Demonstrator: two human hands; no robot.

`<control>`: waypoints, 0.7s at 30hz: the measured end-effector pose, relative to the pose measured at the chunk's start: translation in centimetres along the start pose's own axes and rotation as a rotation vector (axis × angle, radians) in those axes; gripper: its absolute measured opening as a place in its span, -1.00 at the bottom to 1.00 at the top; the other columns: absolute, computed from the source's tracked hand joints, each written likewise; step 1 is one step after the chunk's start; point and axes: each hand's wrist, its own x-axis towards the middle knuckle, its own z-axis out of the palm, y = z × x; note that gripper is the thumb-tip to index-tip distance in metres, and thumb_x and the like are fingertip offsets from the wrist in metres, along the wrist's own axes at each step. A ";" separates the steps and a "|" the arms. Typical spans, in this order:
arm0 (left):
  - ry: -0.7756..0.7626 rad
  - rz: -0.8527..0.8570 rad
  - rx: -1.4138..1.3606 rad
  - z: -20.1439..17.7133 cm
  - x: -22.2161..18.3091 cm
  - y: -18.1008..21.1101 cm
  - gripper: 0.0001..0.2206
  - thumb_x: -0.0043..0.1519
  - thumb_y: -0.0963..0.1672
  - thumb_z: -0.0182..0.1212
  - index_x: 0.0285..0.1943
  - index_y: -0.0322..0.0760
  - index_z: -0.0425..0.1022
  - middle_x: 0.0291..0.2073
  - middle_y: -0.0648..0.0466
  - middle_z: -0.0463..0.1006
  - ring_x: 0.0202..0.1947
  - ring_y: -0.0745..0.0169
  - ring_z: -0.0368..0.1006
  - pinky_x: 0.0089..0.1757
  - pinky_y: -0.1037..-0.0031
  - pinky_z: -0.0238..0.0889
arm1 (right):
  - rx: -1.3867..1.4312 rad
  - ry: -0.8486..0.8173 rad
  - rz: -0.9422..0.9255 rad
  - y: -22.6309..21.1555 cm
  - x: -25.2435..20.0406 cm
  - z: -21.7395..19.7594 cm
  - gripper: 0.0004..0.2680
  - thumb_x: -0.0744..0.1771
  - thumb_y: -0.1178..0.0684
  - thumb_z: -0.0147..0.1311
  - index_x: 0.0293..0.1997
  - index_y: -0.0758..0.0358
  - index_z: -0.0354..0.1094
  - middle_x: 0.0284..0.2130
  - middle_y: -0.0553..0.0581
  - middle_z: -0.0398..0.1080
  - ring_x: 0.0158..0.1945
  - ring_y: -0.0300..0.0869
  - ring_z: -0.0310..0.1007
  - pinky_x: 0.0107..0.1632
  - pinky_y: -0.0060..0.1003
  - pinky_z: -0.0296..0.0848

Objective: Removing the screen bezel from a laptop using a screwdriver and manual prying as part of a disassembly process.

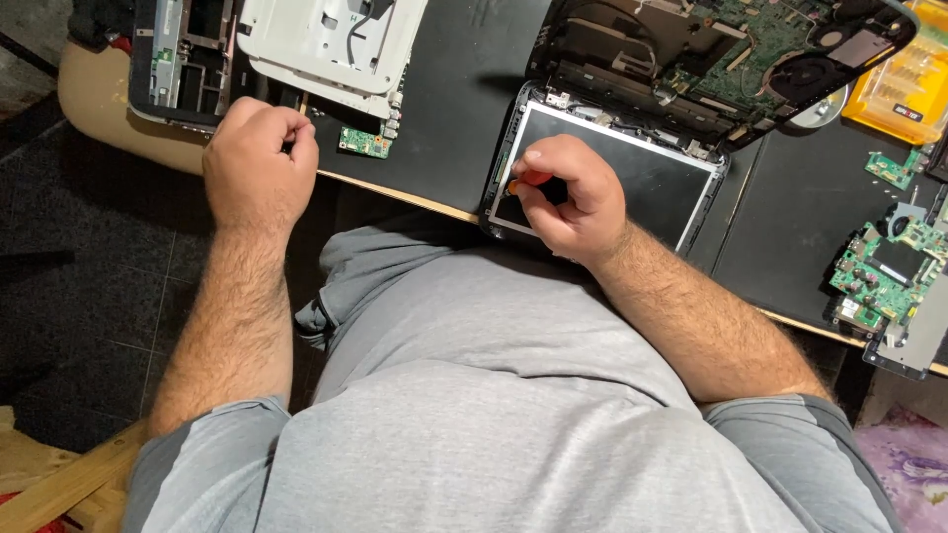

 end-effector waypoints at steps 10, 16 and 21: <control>-0.201 -0.060 0.047 -1.7 1.5 1.9 -0.97 0.29 -0.18 0.33 -0.19 -0.15 0.66 -0.25 0.14 0.52 -0.33 0.10 0.45 -0.38 0.23 0.36 | -0.104 -0.070 0.084 -1.4 0.3 -0.1 -0.69 0.36 0.39 0.08 0.21 0.22 0.24 -0.13 0.18 0.44 -0.10 -0.04 0.50 0.03 -0.15 0.54; -0.224 -0.038 0.082 -2.2 2.2 2.6 -0.94 0.28 -0.17 0.35 -0.14 -0.14 0.71 -0.25 0.09 0.56 -0.34 0.04 0.48 -0.40 0.20 0.36 | -0.086 -0.078 0.098 -1.3 0.1 -0.3 -0.73 0.39 0.33 0.10 0.21 0.20 0.24 -0.08 0.13 0.46 -0.06 -0.03 0.50 0.09 -0.14 0.51; -0.360 -0.201 0.078 -2.7 2.8 3.0 -0.94 0.31 -0.15 0.32 -0.15 -0.12 0.70 -0.25 0.15 0.54 -0.35 0.11 0.47 -0.41 0.23 0.36 | -0.085 -0.066 0.100 -1.1 -0.1 0.0 -0.69 0.37 0.39 0.10 0.21 0.17 0.25 -0.12 0.10 0.45 -0.09 -0.06 0.49 0.06 -0.17 0.53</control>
